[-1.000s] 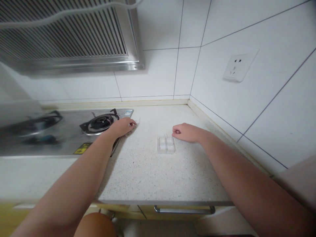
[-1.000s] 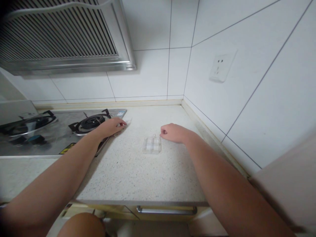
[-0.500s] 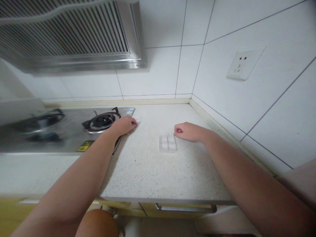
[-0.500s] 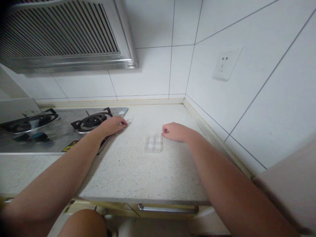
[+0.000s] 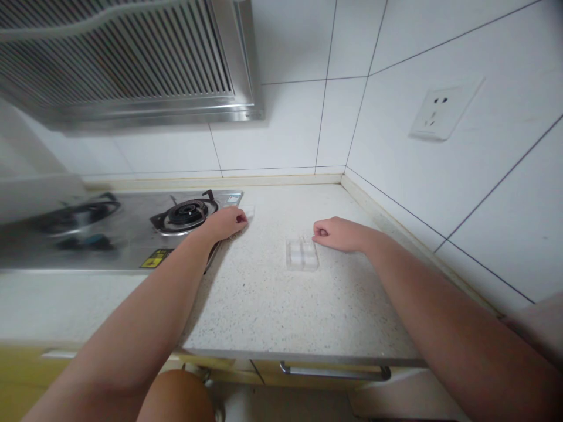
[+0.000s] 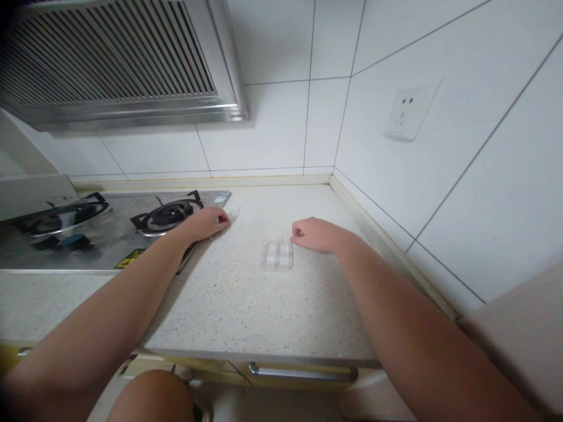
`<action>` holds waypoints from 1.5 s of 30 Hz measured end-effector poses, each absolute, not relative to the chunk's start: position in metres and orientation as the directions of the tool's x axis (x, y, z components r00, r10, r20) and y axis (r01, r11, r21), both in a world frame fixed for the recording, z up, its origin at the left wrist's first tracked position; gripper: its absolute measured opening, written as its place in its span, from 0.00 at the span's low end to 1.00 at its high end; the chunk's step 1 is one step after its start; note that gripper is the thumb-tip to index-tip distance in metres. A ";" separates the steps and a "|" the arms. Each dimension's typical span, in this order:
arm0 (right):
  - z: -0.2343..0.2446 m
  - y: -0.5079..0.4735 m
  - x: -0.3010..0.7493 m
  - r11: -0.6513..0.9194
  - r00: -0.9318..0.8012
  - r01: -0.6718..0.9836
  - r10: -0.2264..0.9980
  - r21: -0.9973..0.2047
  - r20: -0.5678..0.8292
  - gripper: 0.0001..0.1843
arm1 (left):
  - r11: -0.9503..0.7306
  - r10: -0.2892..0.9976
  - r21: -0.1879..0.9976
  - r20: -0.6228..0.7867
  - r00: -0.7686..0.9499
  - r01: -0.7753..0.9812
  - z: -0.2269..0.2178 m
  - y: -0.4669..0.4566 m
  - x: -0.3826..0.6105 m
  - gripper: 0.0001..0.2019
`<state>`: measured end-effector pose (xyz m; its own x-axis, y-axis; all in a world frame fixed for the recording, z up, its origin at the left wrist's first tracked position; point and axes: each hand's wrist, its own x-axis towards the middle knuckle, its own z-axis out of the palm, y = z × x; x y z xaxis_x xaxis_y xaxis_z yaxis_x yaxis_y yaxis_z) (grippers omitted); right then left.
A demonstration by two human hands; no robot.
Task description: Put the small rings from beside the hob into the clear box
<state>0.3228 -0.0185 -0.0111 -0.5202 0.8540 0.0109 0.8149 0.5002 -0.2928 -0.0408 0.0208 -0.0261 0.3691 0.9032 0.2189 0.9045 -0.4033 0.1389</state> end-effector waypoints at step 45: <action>0.009 -0.044 0.292 0.503 -0.592 0.355 0.773 -0.788 0.226 0.15 | -0.333 0.855 0.903 0.167 0.491 0.272 -0.006 -0.049 0.069 0.13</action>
<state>0.2921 -0.0436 0.0090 -0.5924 0.7731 0.2264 0.3549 0.5028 -0.7882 0.0687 -0.0486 -0.0064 0.4907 0.8551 0.1674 0.2717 -0.3327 0.9030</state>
